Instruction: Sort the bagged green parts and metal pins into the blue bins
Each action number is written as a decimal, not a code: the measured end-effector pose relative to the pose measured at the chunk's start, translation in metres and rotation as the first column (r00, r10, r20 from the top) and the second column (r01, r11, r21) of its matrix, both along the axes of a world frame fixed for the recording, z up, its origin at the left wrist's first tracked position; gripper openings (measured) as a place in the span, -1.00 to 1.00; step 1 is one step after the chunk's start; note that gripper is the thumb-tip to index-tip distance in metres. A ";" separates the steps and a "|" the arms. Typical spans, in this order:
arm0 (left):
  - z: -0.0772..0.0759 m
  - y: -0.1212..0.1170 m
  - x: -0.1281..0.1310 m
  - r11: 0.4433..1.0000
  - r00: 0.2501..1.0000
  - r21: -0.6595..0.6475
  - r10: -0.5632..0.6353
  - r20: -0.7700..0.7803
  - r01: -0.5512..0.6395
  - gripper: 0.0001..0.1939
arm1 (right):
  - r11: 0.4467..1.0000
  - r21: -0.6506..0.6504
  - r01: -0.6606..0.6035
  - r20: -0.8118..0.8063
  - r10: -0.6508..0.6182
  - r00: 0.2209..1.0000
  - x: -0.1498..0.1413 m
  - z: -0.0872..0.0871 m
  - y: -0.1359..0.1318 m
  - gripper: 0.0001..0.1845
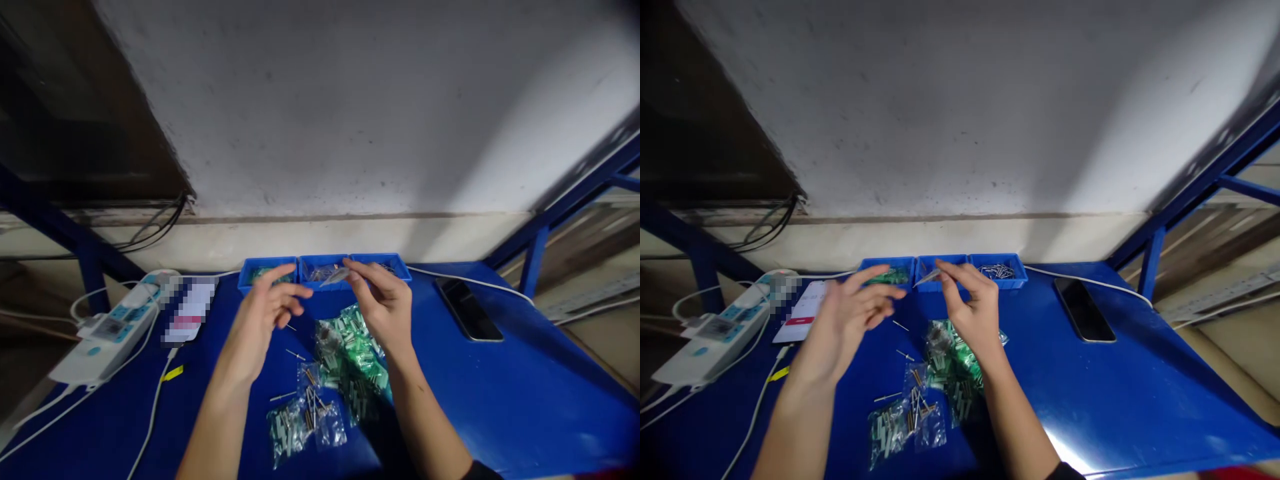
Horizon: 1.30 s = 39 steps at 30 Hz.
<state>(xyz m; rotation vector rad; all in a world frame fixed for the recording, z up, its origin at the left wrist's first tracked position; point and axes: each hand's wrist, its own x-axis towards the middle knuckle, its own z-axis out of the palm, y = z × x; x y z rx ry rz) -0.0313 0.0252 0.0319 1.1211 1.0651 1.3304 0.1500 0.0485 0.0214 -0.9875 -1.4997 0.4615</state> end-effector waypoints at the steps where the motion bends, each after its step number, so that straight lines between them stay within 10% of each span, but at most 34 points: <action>1: 0.001 0.006 0.003 0.998 0.998 -0.020 -0.062 0.019 0.063 -0.41 | 1.000 0.027 -0.011 0.006 0.011 1.000 -0.001 0.003 0.000 -0.76; 6: 0.005 0.028 0.011 0.977 0.977 0.036 -0.212 0.009 0.212 -0.58 | 0.984 0.101 -0.148 0.051 0.144 0.988 -0.002 0.008 0.003 -0.70; 13: -0.015 0.047 0.012 0.992 1.000 0.126 -0.011 -0.019 0.013 -0.72 | 0.965 -0.161 -0.207 -0.243 0.165 0.956 -0.016 -0.001 0.024 -0.72; 18: -0.022 0.057 0.008 0.921 0.949 0.388 0.147 -0.279 -0.029 -0.91 | 0.693 -0.448 -0.565 -0.501 0.329 0.801 -0.021 -0.017 0.035 -0.57; 20: -0.022 0.058 0.007 0.883 0.915 0.470 0.170 -0.367 0.024 -0.84 | 0.672 -0.424 -0.607 -0.560 0.332 0.759 -0.021 -0.020 0.035 -0.66; 25: -0.028 0.060 0.012 0.898 0.909 0.438 0.145 -0.391 0.045 -0.88 | 0.775 -0.398 -0.492 -0.481 0.280 0.831 -0.019 -0.020 0.037 -0.82; 31: -0.041 0.066 0.020 1.000 0.987 -0.010 0.006 -0.162 -0.008 -0.65 | 0.989 -0.146 -0.005 -0.201 -0.024 0.979 -0.008 -0.019 0.037 -0.94; 35: -0.043 0.069 0.023 0.956 0.967 -0.184 -0.204 0.150 0.230 -0.48 | 0.998 -0.021 -0.052 -0.036 0.051 0.998 -0.007 -0.018 0.032 -0.85; 39: -0.047 0.071 0.020 0.998 0.983 -0.051 -0.024 0.180 0.033 -0.79 | 0.990 -0.070 -0.126 0.047 0.130 0.990 -0.014 -0.024 0.030 -0.77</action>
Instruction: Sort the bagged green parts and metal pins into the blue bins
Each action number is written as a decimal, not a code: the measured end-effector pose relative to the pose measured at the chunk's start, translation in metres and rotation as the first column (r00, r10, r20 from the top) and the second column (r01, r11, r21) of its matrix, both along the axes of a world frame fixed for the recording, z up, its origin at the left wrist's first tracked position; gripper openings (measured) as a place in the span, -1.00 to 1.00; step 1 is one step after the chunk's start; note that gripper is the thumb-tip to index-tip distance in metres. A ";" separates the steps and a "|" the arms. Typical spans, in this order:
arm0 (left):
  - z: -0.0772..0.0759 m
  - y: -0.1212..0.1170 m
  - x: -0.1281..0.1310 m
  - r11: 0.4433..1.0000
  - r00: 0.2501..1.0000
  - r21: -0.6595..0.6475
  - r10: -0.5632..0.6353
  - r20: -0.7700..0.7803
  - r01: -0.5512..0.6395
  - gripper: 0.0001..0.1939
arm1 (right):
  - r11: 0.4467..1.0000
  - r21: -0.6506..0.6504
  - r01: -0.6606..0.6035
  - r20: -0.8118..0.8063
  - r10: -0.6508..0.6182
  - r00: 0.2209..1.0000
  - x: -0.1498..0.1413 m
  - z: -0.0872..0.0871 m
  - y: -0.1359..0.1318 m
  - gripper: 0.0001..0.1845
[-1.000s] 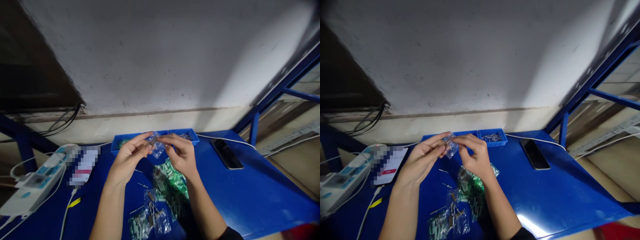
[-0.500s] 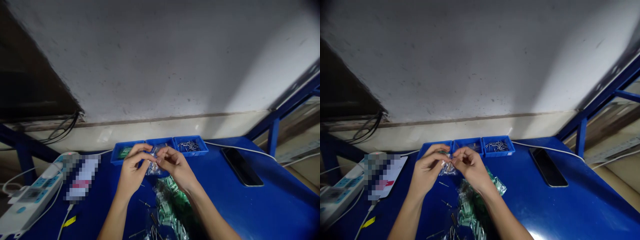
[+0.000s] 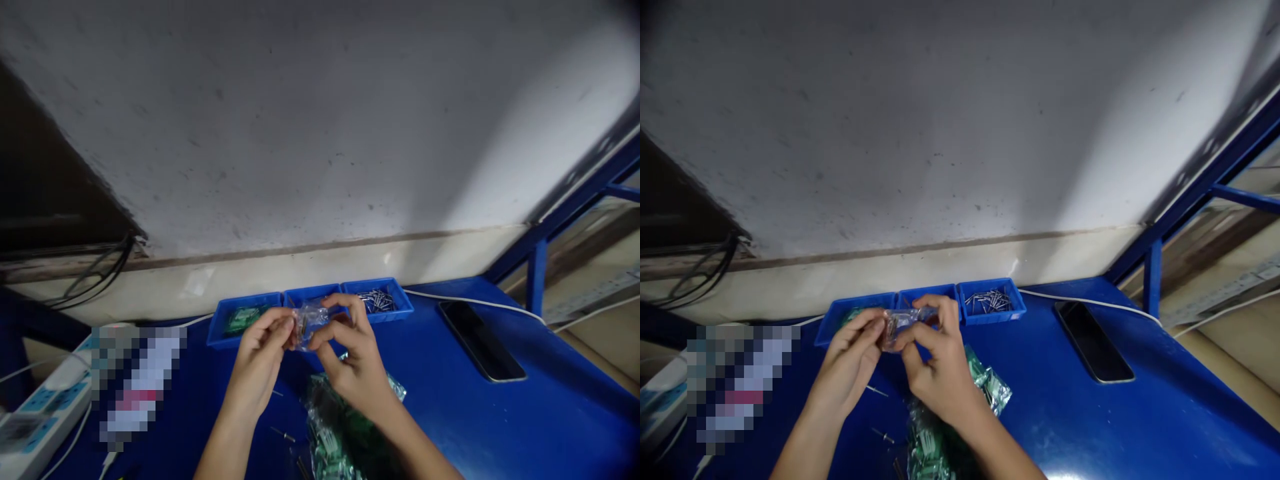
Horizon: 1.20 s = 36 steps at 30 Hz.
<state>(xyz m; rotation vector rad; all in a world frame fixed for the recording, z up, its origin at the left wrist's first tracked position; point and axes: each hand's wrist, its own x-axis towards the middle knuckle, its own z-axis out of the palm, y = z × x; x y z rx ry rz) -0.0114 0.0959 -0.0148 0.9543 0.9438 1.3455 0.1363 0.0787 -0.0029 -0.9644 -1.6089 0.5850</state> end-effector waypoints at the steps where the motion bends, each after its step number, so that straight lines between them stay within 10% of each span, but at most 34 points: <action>1: -0.001 0.000 -0.002 0.998 0.998 0.044 0.040 -0.043 -0.038 -0.82 | 1.000 -0.018 0.007 0.006 -0.007 1.000 -0.001 -0.001 0.000 -0.76; 6: 0.004 -0.006 -0.011 0.922 0.869 0.387 0.219 -0.444 -0.034 -0.95 | 0.986 -0.169 0.001 0.011 0.001 1.000 -0.001 -0.002 0.006 -0.75; 12: 0.010 -0.005 -0.015 0.716 0.602 0.645 0.400 -0.691 0.265 -0.82 | 0.880 -0.412 -0.235 -0.192 0.169 0.967 0.004 0.000 0.012 -0.77; 16: 0.006 0.000 -0.015 0.804 0.597 0.532 0.296 -0.746 0.267 -0.88 | 0.935 -0.340 -0.103 -0.090 0.077 0.993 -0.002 -0.003 0.012 -0.82; 21: -0.002 0.001 -0.016 0.987 0.881 0.145 0.002 -0.473 0.075 -0.53 | 0.999 -0.034 -0.012 0.043 0.013 0.999 -0.010 -0.009 0.009 -0.75; 27: -0.002 0.003 -0.028 0.987 0.857 0.159 0.082 -0.508 0.000 -0.73 | 0.994 0.030 -0.105 0.109 0.101 0.989 -0.008 -0.012 0.008 -0.46; 32: 0.007 0.000 -0.028 0.747 0.620 0.663 0.499 -0.606 0.047 -0.90 | 0.919 -0.337 -0.206 -0.203 0.143 0.969 -0.004 -0.006 0.016 -0.78; 36: 0.012 -0.005 -0.020 0.583 0.531 0.766 0.573 -0.624 0.271 -0.78 | 0.836 -0.448 -0.316 -0.413 0.120 0.903 -0.003 -0.002 0.018 -0.66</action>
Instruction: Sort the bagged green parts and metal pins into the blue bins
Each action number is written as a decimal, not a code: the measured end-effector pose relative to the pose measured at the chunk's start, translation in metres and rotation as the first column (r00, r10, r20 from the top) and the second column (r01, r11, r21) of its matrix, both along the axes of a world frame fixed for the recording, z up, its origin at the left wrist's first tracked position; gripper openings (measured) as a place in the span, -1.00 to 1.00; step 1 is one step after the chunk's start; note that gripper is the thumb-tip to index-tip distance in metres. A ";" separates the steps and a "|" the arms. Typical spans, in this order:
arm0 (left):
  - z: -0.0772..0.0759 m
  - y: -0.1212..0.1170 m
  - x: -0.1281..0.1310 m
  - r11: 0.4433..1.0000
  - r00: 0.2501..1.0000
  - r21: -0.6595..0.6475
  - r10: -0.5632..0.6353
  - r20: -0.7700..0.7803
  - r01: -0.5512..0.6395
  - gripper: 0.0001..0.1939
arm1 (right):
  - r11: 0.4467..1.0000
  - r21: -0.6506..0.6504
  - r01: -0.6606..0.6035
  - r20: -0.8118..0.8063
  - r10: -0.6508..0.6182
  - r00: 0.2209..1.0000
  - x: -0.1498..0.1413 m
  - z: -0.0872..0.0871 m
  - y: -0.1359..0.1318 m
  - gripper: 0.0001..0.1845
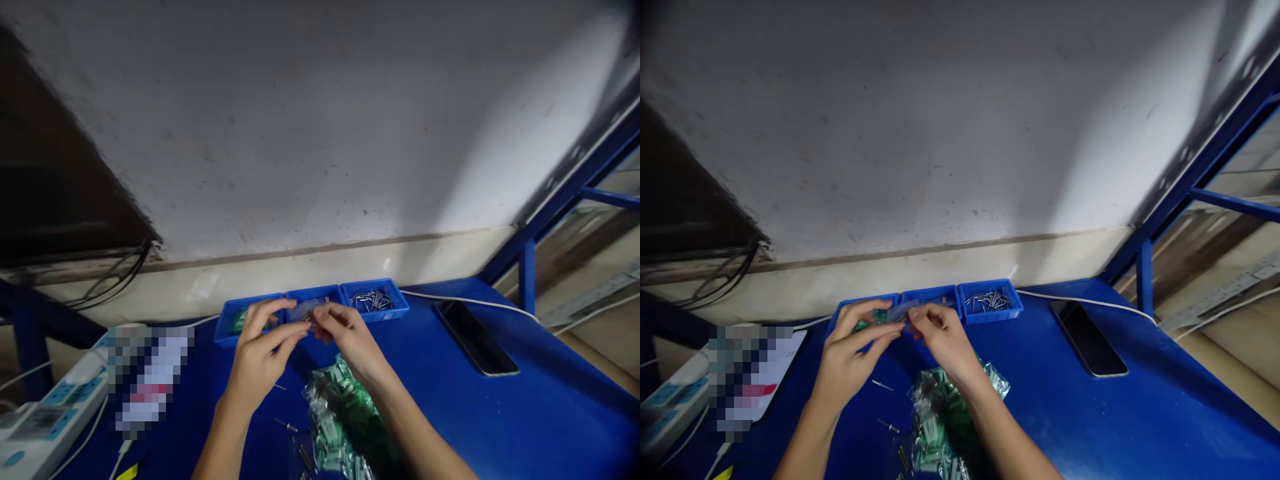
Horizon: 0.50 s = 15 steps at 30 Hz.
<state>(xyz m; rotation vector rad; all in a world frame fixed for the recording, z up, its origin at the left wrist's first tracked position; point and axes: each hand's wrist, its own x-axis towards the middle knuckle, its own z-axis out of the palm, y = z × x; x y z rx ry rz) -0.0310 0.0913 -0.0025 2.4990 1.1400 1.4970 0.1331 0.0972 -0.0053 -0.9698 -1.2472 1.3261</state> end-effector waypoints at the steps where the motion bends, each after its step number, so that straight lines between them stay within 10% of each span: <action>1: 0.001 -0.001 0.002 1.000 0.999 -0.007 -0.014 -0.029 0.014 -0.78 | 0.999 0.036 0.041 -0.008 -0.041 0.999 0.001 0.002 -0.001 -0.71; 5: 0.002 -0.004 0.003 0.986 0.997 -0.165 -0.028 -0.070 0.017 -0.78 | 0.817 0.408 0.407 0.014 -0.452 0.892 0.009 0.014 -0.016 -0.91; 9: -0.011 -0.007 -0.015 0.890 0.984 -0.456 -0.071 -0.162 -0.011 -0.74 | 0.249 0.758 0.603 -0.205 -0.787 0.583 0.029 0.025 -0.031 -0.76; 11: -0.029 -0.009 -0.030 0.839 0.974 -0.540 -0.070 -0.215 -0.059 -0.73 | 0.050 0.801 0.596 -0.297 -0.832 0.469 0.038 0.026 -0.031 -0.67; 13: -0.052 -0.013 -0.046 0.800 0.964 -0.585 -0.035 -0.263 -0.131 -0.73 | 0.028 0.833 0.553 -0.258 -0.864 0.432 0.042 0.021 -0.024 -0.67; 15: -0.074 -0.017 -0.058 0.768 0.949 -0.610 -0.011 -0.314 -0.193 -0.74 | 0.240 0.867 0.437 -0.008 -0.870 0.494 0.040 0.011 -0.013 -0.77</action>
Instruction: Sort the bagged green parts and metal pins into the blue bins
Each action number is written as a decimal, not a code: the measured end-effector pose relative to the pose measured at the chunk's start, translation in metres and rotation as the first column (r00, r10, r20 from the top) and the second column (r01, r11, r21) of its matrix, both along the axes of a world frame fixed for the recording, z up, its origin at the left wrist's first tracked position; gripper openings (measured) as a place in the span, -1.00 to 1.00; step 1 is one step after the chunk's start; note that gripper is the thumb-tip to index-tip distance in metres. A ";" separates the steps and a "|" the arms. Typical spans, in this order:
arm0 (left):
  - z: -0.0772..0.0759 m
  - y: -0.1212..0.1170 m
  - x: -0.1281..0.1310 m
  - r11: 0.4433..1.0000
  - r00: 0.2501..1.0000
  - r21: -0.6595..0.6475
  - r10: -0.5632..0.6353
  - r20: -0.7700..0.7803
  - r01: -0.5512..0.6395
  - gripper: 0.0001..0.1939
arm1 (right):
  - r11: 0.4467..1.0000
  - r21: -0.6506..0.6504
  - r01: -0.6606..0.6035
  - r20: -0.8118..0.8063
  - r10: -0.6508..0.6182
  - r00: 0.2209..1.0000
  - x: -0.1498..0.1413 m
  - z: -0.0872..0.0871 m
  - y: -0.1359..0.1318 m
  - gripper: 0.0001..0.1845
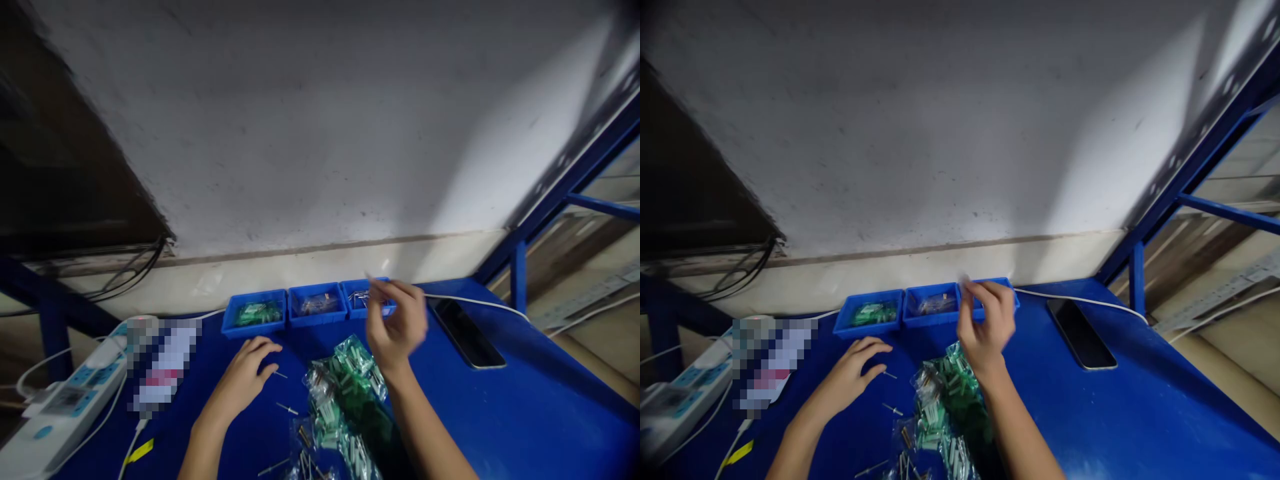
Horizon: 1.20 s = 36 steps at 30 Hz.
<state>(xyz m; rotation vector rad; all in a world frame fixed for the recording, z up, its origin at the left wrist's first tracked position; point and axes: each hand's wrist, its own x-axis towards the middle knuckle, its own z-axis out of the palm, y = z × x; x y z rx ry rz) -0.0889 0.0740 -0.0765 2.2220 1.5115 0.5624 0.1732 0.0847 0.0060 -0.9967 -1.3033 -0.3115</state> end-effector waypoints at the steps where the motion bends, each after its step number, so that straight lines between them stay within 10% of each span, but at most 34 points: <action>1: -0.009 -0.002 -0.004 1.000 0.999 -0.023 0.017 -0.031 -0.018 -0.76 | 0.984 -0.170 -0.045 0.084 0.060 0.995 -0.003 -0.006 0.006 -0.81; 5: -0.028 -0.010 -0.013 0.991 0.990 -0.057 0.114 -0.082 -0.119 -0.88 | 0.746 -0.661 -0.079 0.245 0.315 0.917 -0.019 -0.027 0.020 -0.67; 15: -0.022 -0.022 0.016 0.998 0.933 -0.029 0.066 0.353 -0.060 -0.66 | 0.588 -0.734 -0.341 0.083 0.575 0.814 -0.053 -0.073 -0.047 -0.82; 30: -0.021 -0.041 0.040 0.995 0.912 0.072 0.028 0.408 -0.063 -0.87 | 0.659 -0.719 -0.222 0.055 0.372 0.927 -0.057 -0.110 -0.055 -0.71; 36: -0.018 -0.040 0.042 0.990 0.922 0.131 -0.003 0.386 -0.052 -0.79 | 0.618 -0.732 -0.286 0.071 0.488 0.870 -0.052 -0.099 -0.058 -0.82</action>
